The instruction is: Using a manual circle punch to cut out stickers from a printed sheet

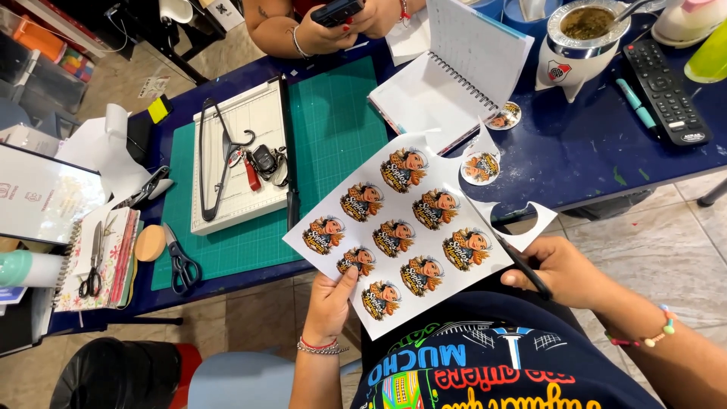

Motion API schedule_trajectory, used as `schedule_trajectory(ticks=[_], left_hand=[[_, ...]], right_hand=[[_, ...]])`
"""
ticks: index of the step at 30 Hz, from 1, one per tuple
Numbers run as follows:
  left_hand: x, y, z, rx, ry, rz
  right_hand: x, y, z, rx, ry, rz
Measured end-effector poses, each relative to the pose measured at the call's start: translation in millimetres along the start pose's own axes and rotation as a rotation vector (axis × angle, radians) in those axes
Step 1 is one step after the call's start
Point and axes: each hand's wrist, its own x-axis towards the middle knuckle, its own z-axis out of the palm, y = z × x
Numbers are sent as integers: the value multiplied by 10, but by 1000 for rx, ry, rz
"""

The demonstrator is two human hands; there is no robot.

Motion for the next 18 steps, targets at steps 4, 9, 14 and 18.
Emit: schedule_trajectory(ticks=[4,9,14,18], left_hand=[[12,23,22,-81,-28,4],[33,79,23,-80,-31,7],[41,71,2,-63,-38,-3],[46,17,-35,-268,-43,-62]], right_hand=[[-7,-27,8,-23,10,-11],[-11,-9,18,-29,22,7],[-12,-57,53,-39,62,18],[-8,-259,78,-31,-40,-24]])
